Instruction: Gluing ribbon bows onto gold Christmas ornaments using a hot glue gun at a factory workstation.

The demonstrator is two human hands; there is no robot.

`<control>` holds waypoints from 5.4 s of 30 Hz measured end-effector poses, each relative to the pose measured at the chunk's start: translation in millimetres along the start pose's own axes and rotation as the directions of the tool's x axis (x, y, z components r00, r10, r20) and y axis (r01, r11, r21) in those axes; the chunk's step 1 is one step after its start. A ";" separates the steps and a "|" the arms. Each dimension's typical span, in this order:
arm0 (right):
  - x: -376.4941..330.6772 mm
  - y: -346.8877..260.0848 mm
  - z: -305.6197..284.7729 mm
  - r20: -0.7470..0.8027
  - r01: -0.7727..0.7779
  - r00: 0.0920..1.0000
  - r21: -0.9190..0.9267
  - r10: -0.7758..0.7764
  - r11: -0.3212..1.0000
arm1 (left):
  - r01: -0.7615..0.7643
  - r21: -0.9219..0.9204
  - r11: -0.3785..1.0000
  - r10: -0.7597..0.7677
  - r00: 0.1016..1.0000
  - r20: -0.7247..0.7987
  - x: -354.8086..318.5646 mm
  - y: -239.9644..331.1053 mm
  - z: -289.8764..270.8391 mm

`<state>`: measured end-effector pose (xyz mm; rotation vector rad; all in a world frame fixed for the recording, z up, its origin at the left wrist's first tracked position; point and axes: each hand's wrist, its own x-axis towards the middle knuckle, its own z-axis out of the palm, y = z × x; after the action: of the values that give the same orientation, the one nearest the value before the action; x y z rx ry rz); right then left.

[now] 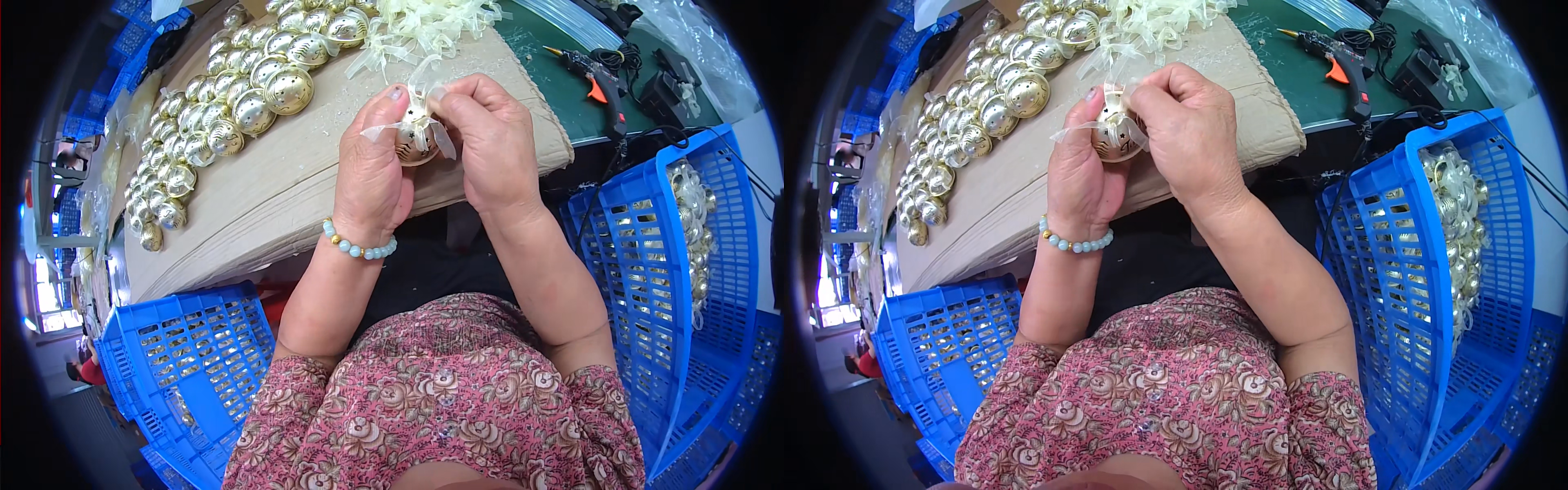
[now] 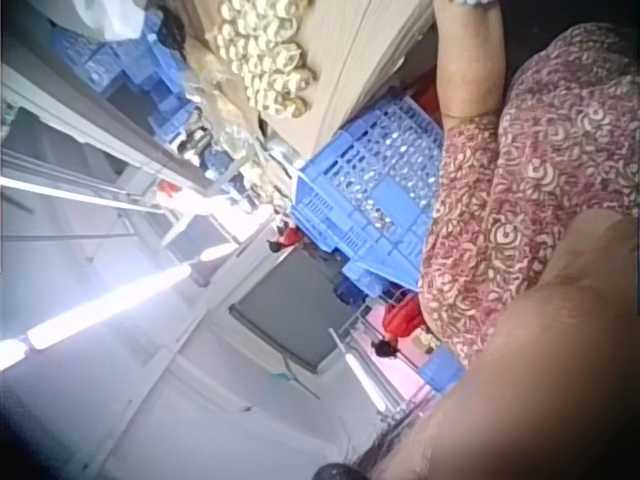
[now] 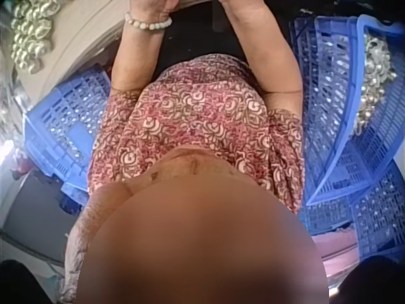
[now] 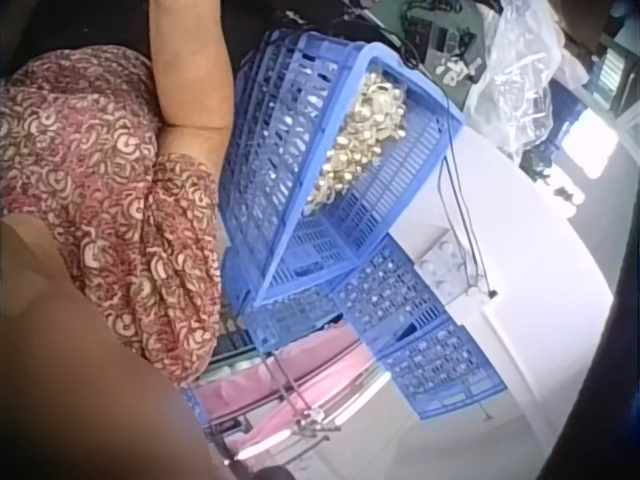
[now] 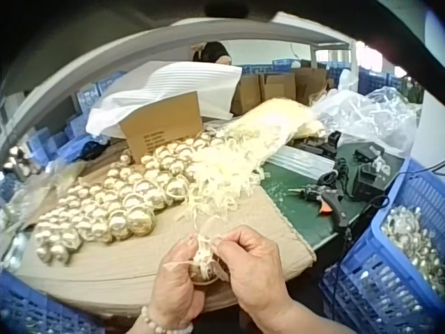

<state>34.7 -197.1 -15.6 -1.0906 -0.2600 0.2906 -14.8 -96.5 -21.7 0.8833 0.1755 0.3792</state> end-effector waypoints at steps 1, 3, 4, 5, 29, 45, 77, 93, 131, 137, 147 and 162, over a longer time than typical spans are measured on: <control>0.3 -3.1 -2.7 0.044 -0.082 0.996 0.029 0.080 0.996 | 0.027 0.001 1.000 -0.027 0.999 0.028 0.6 2.2 -1.4; 2.8 -0.1 -15.3 0.061 -0.044 0.997 0.072 0.040 0.996 | 0.052 0.003 0.999 -0.052 0.997 0.057 1.9 6.0 -2.1; 4.0 2.4 -19.5 0.074 -0.008 0.997 0.115 0.000 0.993 | 0.072 -0.004 0.997 -0.071 0.997 0.040 2.8 7.9 -1.0; 3.9 5.6 -21.3 0.074 -0.005 0.997 0.114 -0.003 0.993 | 0.091 -0.011 0.996 -0.091 0.996 0.024 4.0 9.5 -0.6; -67.0 -102.9 -150.3 -0.078 0.514 0.358 -0.816 -0.930 0.266 | -0.137 0.821 -0.553 0.343 0.861 0.375 55.1 96.6 -65.1; 1.1 -11.1 -10.6 0.495 0.770 0.633 -0.485 -0.595 0.415 | 0.201 -0.121 0.972 -0.160 0.944 0.288 13.3 38.2 -20.5; 9.5 -35.0 4.7 0.198 0.054 0.979 -0.053 -0.043 0.997 | 0.218 0.204 0.954 -0.279 0.895 0.348 10.5 24.1 -10.6; -3.9 13.4 7.3 0.505 0.804 0.499 -0.574 -0.705 0.157 | 0.169 -0.120 0.978 -0.162 0.984 0.068 22.6 20.6 -17.5; -18.3 -44.4 -79.7 0.045 0.044 0.998 0.013 -0.044 0.999 | 0.340 -0.294 0.893 -0.319 0.940 0.118 26.6 27.6 -29.0; -14.8 -39.7 -72.0 0.232 -0.079 0.970 0.015 0.073 0.997 | 0.337 -0.279 0.899 -0.320 0.941 0.106 25.3 28.0 -22.4; -15.0 -40.9 -60.3 0.332 -0.101 0.939 0.008 0.093 0.995 | 0.318 -0.251 0.914 -0.302 0.948 0.098 23.5 26.5 -21.9; -14.0 -35.4 -54.5 0.332 -0.044 0.942 -0.006 0.043 0.999 | 0.260 -0.252 0.932 -0.257 0.965 0.044 22.4 24.4 -16.6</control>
<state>44.3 -262.6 -8.7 -1.0435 -0.5377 0.5161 -5.4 -61.8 -12.9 0.5967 0.2255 0.1460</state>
